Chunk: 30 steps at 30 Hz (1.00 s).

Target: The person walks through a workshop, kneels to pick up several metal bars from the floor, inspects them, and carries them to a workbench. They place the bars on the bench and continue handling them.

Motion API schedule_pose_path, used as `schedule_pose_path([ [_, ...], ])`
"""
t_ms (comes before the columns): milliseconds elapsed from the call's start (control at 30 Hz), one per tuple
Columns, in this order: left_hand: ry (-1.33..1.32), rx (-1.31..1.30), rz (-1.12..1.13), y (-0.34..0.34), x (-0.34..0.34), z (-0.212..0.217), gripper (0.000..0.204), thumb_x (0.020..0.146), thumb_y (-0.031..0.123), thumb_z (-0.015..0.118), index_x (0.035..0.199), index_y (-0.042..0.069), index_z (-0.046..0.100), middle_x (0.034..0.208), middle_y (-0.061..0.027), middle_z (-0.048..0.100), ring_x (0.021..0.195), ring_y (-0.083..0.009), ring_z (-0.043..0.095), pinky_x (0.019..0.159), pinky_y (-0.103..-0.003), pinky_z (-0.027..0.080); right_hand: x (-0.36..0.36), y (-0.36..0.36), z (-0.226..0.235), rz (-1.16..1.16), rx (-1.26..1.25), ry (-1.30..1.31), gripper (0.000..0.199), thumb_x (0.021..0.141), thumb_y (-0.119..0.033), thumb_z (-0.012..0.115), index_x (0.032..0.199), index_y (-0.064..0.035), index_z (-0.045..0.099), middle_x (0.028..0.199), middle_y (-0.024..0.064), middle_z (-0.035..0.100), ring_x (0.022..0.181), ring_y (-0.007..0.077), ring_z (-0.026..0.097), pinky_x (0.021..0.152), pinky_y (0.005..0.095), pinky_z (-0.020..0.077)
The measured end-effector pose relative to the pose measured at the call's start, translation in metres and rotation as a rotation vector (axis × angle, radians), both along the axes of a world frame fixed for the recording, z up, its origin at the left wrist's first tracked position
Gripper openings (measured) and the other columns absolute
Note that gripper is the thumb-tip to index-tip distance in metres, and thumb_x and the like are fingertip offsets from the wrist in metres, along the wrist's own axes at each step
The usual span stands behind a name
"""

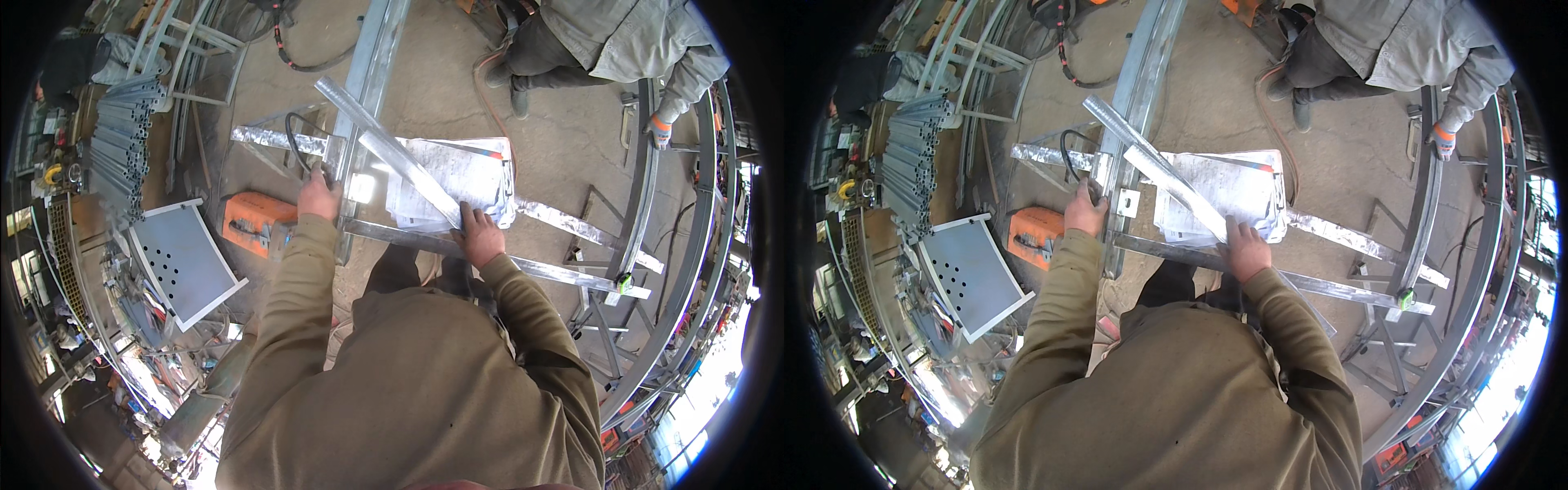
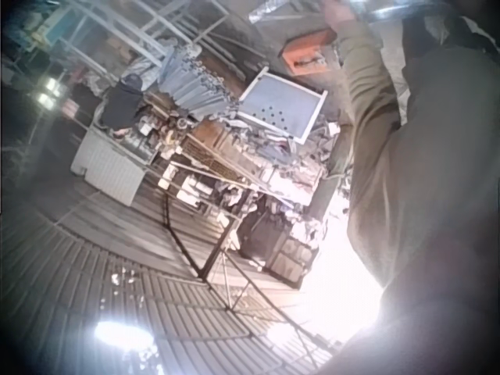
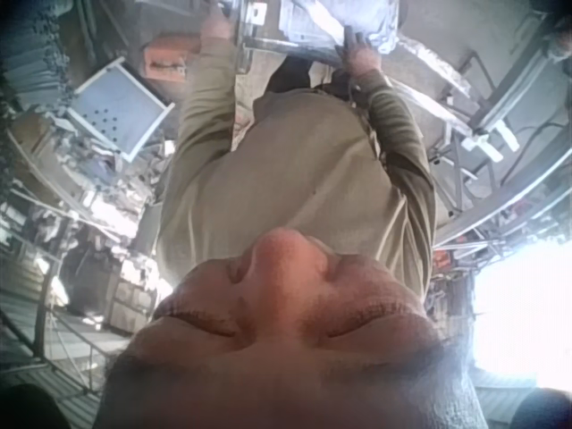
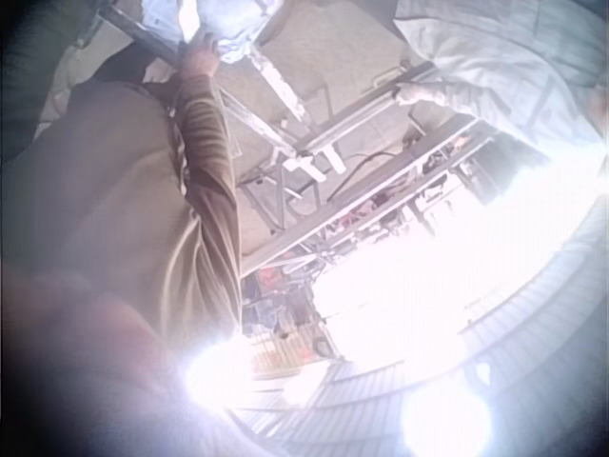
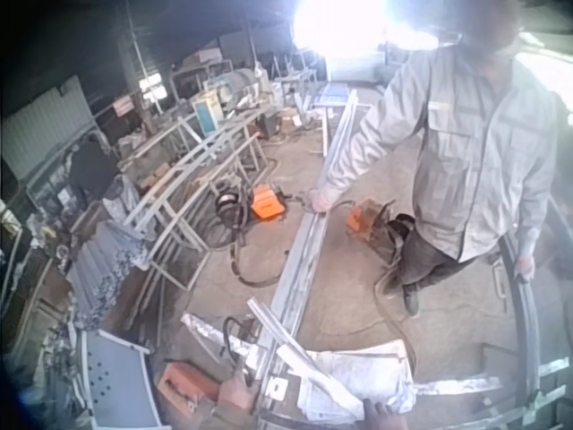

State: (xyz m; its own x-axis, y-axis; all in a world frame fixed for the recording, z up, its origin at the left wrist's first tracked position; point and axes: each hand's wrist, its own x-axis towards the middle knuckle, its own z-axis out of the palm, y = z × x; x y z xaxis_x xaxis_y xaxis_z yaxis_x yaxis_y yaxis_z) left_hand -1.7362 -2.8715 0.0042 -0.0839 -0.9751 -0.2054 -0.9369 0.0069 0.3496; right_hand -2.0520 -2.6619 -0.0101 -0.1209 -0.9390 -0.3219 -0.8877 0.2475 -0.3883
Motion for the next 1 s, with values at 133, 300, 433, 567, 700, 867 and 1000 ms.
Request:
schedule_pose_path([
  [133,0.051,0.043,0.027,-0.004,0.004,0.005,0.070,0.083,0.027,0.075,0.145,0.004,0.051,0.113,-0.0231,0.072,0.103,-0.0418,0.069,0.088,-0.048,0.056,0.002,0.002,-0.001,-0.041,0.041,-0.045,0.074,0.090,-0.036,0.072,0.151,-0.0102,0.038,0.121,0.0183,0.063,0.106,0.0388,0.066,0.087,0.0495,0.0566],
  [300,0.284,0.013,0.102,-0.005,0.016,0.016,0.067,0.084,0.021,0.078,0.142,0.000,0.052,0.114,-0.0173,0.073,0.100,-0.0313,0.073,0.090,-0.042,0.057,0.003,0.001,0.007,-0.092,0.068,-0.114,0.085,0.086,-0.035,0.076,0.155,-0.0074,0.036,0.123,0.0229,0.061,0.112,0.0414,0.063,0.094,0.0481,0.0533],
  [433,1.033,0.367,0.333,-0.003,0.006,0.041,0.033,0.097,0.014,0.069,0.127,0.000,0.061,0.109,-0.0112,0.072,0.091,-0.0140,0.070,0.078,-0.024,0.056,0.014,-0.009,0.036,-0.023,-0.327,-0.026,0.085,0.087,-0.036,0.078,0.154,-0.0062,0.037,0.137,0.0248,0.054,0.117,0.0421,0.061,0.096,0.0475,0.0544],
  [567,1.540,0.644,0.290,0.020,-0.041,0.072,0.026,0.099,0.011,0.064,0.123,0.002,0.061,0.111,-0.0111,0.071,0.096,-0.0144,0.069,0.082,-0.027,0.058,0.046,-0.029,0.074,-0.211,-0.178,-0.761,0.084,0.094,-0.040,0.075,0.157,-0.0024,0.033,0.143,0.0247,0.049,0.125,0.0356,0.058,0.102,0.0446,0.0516],
  [700,1.648,0.692,0.243,0.044,-0.099,0.094,0.031,0.100,0.007,0.061,0.130,0.003,0.059,0.119,-0.0096,0.070,0.111,-0.0187,0.069,0.093,-0.033,0.059,0.065,-0.042,0.099,-0.511,0.015,-1.481,0.075,0.101,-0.030,0.071,0.158,-0.0018,0.032,0.121,0.0143,0.056,0.104,0.0174,0.059,0.086,0.0303,0.0522],
  [867,1.646,0.767,0.220,0.057,-0.143,0.109,0.037,0.099,0.006,0.063,0.135,0.004,0.055,0.124,-0.0070,0.065,0.117,-0.0176,0.064,0.093,-0.032,0.057,0.048,-0.031,0.107,-0.516,-0.153,-1.245,0.060,0.104,-0.026,0.066,0.154,-0.0038,0.042,0.102,0.0026,0.058,0.086,0.0094,0.051,0.074,0.0261,0.0473],
  [1000,1.625,0.803,0.149,0.058,-0.163,0.115,0.040,0.100,0.005,0.062,0.138,0.002,0.052,0.127,-0.0119,0.065,0.123,-0.0241,0.064,0.096,-0.036,0.059,0.035,-0.019,0.114,-0.565,-0.263,-1.140,0.056,0.102,-0.022,0.069,0.150,-0.0015,0.048,0.092,0.0007,0.057,0.077,0.0080,0.047,0.067,0.0242,0.0436],
])
